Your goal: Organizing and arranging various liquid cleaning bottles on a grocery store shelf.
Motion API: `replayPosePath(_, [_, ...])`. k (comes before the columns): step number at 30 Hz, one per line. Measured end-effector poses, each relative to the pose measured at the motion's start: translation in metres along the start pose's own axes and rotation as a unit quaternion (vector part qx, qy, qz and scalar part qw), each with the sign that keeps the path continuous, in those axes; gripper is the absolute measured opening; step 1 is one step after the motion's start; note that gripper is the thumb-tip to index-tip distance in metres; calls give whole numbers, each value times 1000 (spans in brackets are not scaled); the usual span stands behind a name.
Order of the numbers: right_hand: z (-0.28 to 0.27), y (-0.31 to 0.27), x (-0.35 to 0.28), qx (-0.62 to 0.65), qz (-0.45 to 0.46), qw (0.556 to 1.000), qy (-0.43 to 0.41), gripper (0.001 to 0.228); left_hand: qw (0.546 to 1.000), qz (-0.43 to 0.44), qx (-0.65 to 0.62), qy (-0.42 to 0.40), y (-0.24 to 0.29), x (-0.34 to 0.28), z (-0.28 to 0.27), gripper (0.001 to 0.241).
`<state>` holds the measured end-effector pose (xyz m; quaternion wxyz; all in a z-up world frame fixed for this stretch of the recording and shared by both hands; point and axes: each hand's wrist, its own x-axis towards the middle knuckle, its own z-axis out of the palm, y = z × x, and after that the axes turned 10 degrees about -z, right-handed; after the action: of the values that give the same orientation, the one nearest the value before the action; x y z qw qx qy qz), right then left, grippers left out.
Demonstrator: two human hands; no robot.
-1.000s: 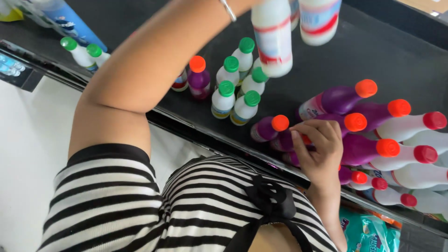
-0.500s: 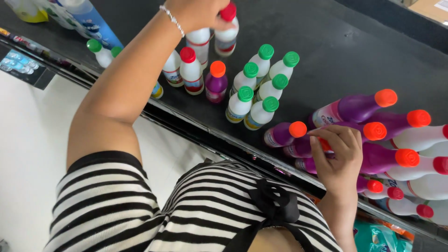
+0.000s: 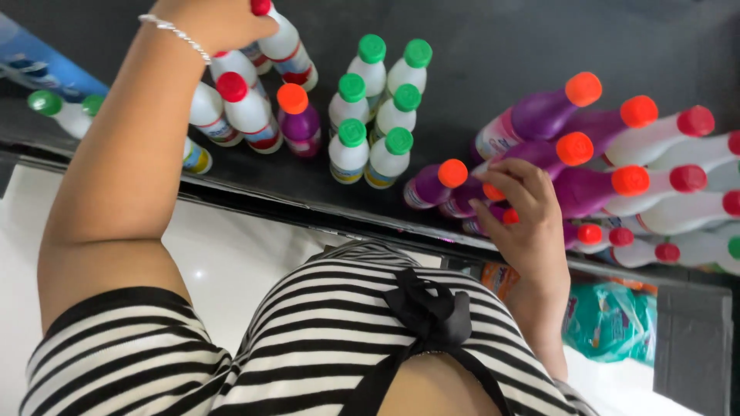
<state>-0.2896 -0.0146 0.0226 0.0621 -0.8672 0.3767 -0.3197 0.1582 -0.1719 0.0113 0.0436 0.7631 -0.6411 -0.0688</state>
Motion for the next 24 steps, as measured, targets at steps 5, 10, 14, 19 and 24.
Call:
replayPosePath(5, [-4, -7, -3, 27, 45, 999, 13, 46, 996, 24, -81, 5, 5, -4, -8, 51])
replayPosePath(10, [-2, -8, -1, 33, 51, 998, 0, 45, 990, 97, -104, 4, 3, -12, -10, 49])
replayPosePath(14, [-8, -11, 6, 48, 68, 995, -47, 50, 986, 92, -7, 137, 26, -47, -10, 44])
replayPosePath(19, [-8, -6, 7, 54, 81, 993, -73, 50, 861, 322, -355, 171, 139, -151, -29, 28])
replayPosePath(24, [-9, 0, 18, 42, 46, 995, -78, 46, 858, 466, -133, 171, 186, -142, 43, 42])
